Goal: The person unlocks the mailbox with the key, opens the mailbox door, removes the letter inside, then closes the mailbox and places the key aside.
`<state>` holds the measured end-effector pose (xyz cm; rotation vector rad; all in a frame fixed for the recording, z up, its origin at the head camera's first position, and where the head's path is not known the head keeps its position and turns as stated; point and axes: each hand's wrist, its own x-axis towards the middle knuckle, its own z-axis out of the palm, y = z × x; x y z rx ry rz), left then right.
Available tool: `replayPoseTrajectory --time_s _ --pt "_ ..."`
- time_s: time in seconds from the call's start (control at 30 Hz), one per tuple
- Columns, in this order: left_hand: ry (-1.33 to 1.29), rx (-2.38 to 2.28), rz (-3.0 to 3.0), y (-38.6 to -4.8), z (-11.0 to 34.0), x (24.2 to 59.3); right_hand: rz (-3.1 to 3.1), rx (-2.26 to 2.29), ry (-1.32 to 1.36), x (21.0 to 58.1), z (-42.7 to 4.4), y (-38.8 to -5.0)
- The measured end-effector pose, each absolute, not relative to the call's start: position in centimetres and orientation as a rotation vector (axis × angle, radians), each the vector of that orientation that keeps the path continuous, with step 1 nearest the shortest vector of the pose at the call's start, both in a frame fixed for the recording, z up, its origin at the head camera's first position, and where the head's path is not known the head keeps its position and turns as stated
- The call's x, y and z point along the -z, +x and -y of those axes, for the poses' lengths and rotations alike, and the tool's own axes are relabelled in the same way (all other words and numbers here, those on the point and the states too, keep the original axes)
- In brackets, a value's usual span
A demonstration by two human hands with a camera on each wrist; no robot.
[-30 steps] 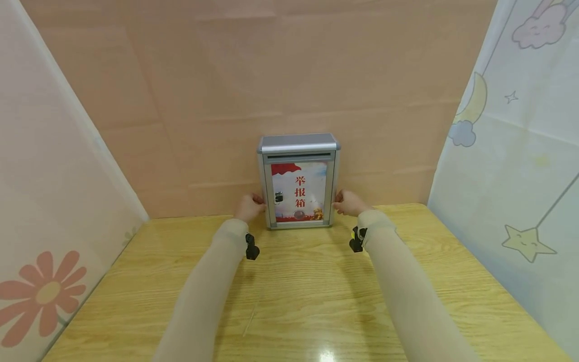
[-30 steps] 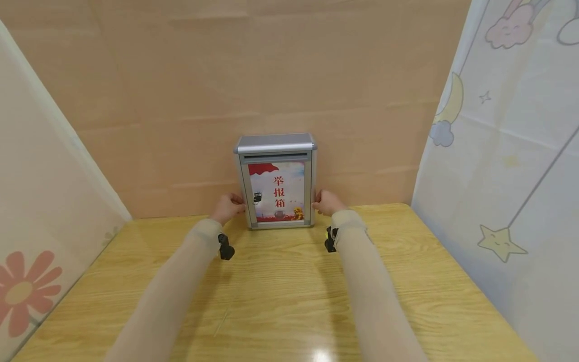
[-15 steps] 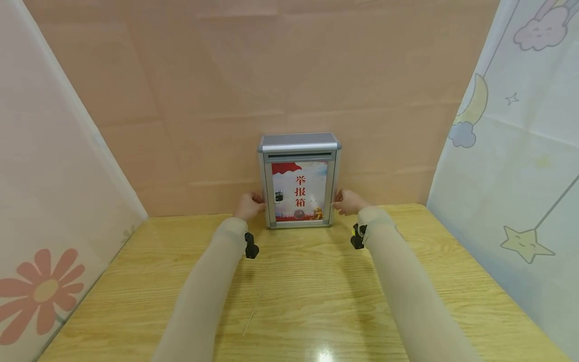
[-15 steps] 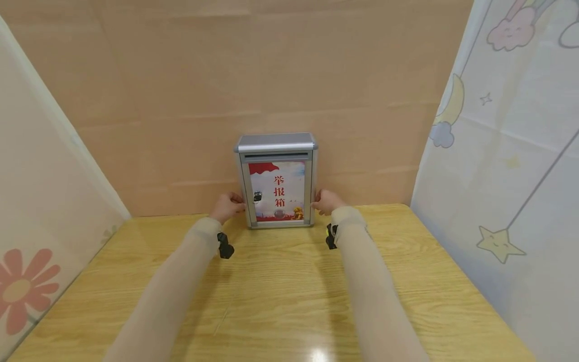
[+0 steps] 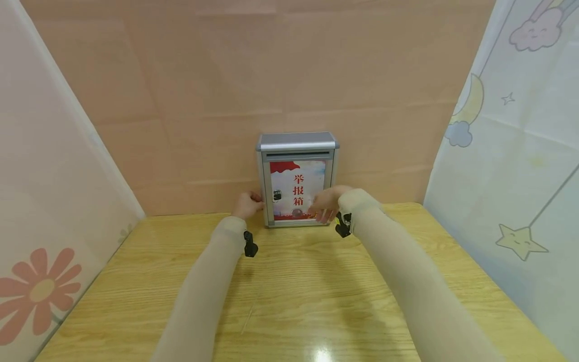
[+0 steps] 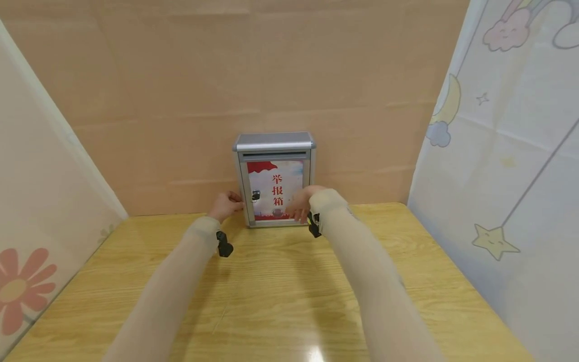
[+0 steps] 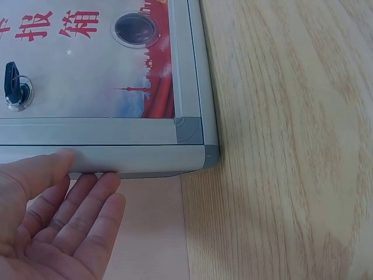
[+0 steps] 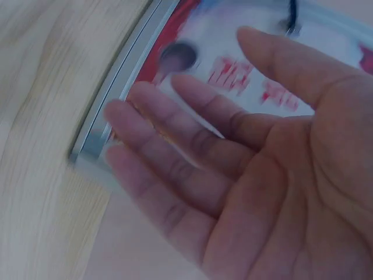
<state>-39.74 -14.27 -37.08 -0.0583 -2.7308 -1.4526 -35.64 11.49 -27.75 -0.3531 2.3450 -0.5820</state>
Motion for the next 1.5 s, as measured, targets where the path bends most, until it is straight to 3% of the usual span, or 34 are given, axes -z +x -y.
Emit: replayPoseTrajectory --time_s 0.17,0.4,0.77,1.17,1.5 --pt "-0.06 1.46 2.722 -39.8 14.5 37.1 -2.356 0.698 -0.419 27.2 -7.8 -36.2" --pt "-0.038 1.455 2.717 -39.6 14.6 37.0 -2.333 0.995 -0.234 27.4 -4.9 -36.9" --pt "-0.032 1.43 2.722 -39.2 14.6 36.4 -2.318 1.339 0.051 27.5 -4.5 -37.2" --pt "-0.056 1.429 2.719 -39.1 14.3 36.5 -2.309 1.354 0.043 27.4 -3.4 -35.8" --pt "-0.068 1.451 2.702 -38.9 14.2 36.5 -2.22 1.504 0.174 29.7 -2.6 -38.9"
